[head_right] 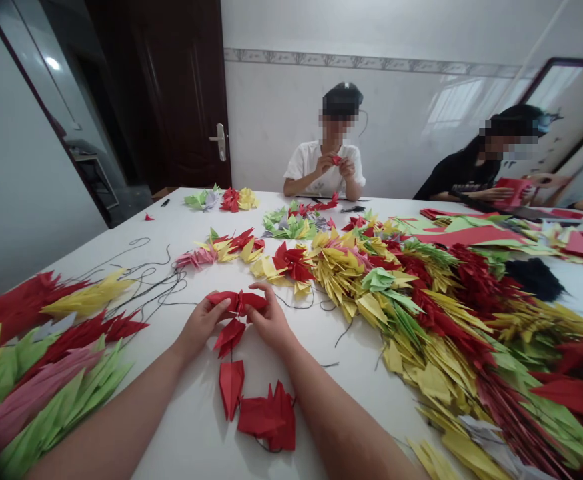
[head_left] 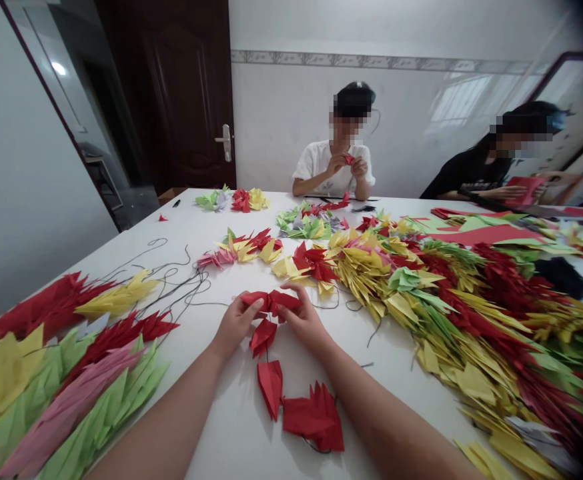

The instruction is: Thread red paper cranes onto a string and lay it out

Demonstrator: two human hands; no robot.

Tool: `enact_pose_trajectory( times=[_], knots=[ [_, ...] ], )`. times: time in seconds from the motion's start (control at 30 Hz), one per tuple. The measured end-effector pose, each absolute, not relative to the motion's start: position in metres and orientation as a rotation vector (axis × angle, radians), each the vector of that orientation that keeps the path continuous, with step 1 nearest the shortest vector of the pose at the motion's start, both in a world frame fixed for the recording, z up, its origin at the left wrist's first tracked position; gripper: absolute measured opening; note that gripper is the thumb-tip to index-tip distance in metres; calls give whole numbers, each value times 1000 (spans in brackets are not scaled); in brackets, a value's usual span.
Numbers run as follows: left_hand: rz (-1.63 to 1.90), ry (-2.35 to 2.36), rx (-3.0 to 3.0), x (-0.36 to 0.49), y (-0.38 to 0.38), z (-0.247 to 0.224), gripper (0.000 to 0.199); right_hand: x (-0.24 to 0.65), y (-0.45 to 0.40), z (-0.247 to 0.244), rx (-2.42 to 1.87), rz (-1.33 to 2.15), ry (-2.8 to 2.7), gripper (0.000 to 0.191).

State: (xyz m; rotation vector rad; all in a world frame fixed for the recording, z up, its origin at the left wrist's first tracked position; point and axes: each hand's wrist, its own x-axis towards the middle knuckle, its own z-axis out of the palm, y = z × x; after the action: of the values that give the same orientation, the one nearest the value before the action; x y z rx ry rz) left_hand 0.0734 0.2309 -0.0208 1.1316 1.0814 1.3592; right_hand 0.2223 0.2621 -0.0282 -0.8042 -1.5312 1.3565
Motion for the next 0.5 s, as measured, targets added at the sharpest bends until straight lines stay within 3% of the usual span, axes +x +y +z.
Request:
enact_pose_trajectory(
  times=[0.2, 0.5],
  knots=[
    [1255, 1125, 1237, 70, 233, -23, 39, 222, 262, -29, -780, 1235, -1645, 8],
    [1237, 1008, 1097, 68, 230, -20, 41, 227, 265, -28, -872, 1094, -1699, 27]
  ],
)
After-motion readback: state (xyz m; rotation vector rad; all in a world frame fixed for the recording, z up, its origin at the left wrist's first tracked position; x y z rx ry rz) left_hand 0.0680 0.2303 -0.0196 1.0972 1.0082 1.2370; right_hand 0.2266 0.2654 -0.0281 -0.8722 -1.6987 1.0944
